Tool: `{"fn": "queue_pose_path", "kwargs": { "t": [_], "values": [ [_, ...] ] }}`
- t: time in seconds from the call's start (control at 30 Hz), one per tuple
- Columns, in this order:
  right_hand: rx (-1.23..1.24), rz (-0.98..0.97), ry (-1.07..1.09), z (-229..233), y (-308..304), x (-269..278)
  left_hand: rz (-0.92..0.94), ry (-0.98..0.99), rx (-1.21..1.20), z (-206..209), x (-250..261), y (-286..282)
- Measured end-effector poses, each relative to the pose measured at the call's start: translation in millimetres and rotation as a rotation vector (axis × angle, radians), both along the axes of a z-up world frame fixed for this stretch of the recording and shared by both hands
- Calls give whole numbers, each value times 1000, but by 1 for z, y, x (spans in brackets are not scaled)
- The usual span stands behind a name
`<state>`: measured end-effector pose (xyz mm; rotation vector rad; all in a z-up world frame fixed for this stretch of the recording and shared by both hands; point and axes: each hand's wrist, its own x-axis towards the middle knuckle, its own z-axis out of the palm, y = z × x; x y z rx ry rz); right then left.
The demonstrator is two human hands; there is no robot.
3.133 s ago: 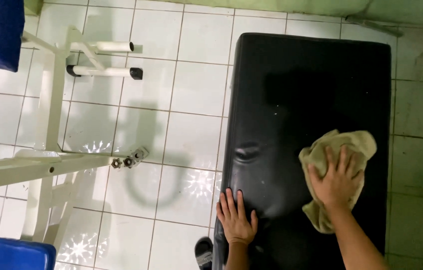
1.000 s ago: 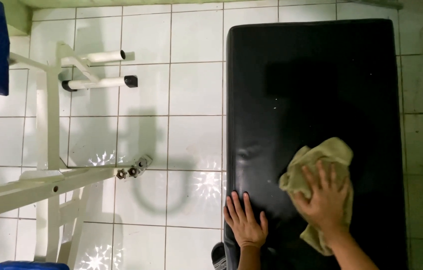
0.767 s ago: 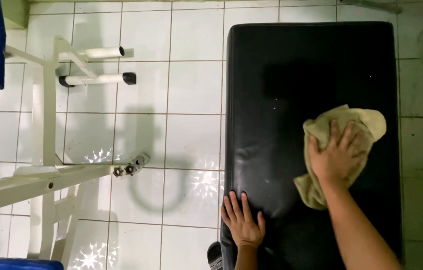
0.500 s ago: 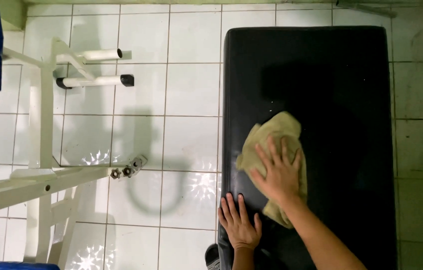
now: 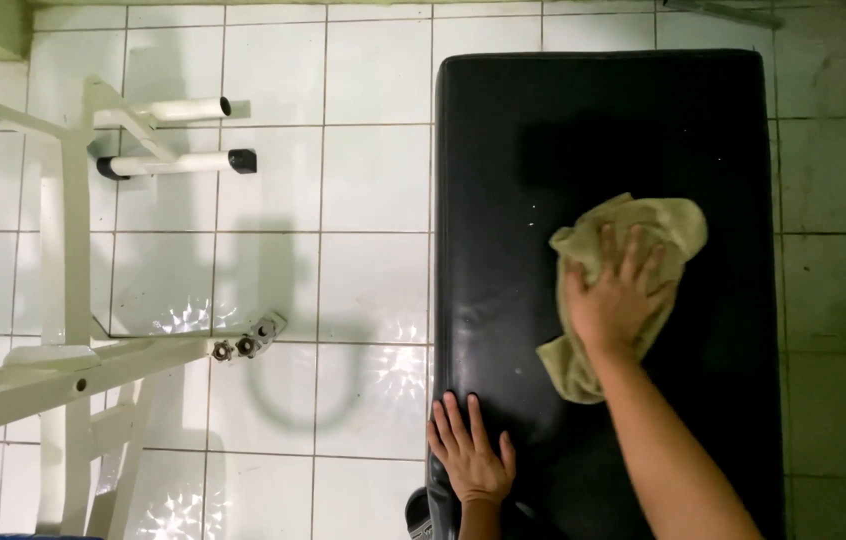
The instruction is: Cleaning various gym machines and benches using a cloth.
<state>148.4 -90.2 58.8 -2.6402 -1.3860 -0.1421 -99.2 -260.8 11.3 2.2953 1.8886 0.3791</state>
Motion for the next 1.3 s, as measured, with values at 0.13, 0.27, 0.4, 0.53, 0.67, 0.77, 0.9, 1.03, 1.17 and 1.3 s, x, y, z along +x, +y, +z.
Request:
{"fn": "queue_pose_path", "kwargs": {
  "t": [0.13, 0.27, 0.4, 0.53, 0.67, 0.77, 0.9, 1.03, 1.17, 1.3],
  "values": [
    [-77, 229, 55, 7, -5, -73, 6, -7, 15, -4, -1, -2],
    [-69, 710, 92, 19, -47, -91, -4, -7, 27, -6, -1, 0],
    [-29, 1112, 217, 10, -66, -42, -9, -44, 50, -3, -1, 1],
    [69, 1020, 219, -2, -38, -12, 0, -2, 9, -8, -1, -4],
    [52, 474, 117, 10, 10, -28, 5, -8, 34, -8, -1, -3],
    [68, 299, 116, 16, 29, -52, 7, -13, 33, -8, -1, -3],
    [-16, 524, 77, 7, 30, -81, -5, -22, 28, -11, -2, -6],
    [-121, 751, 8, 16, 0, -98, -4, -13, 61, -15, -2, -4],
    [24, 978, 242, 15, -43, -62, -13, -19, 30, -20, -3, -8],
    [-160, 756, 176, 3, -31, 2, -15, 24, -33, -24, -4, -8]
  ]
}}
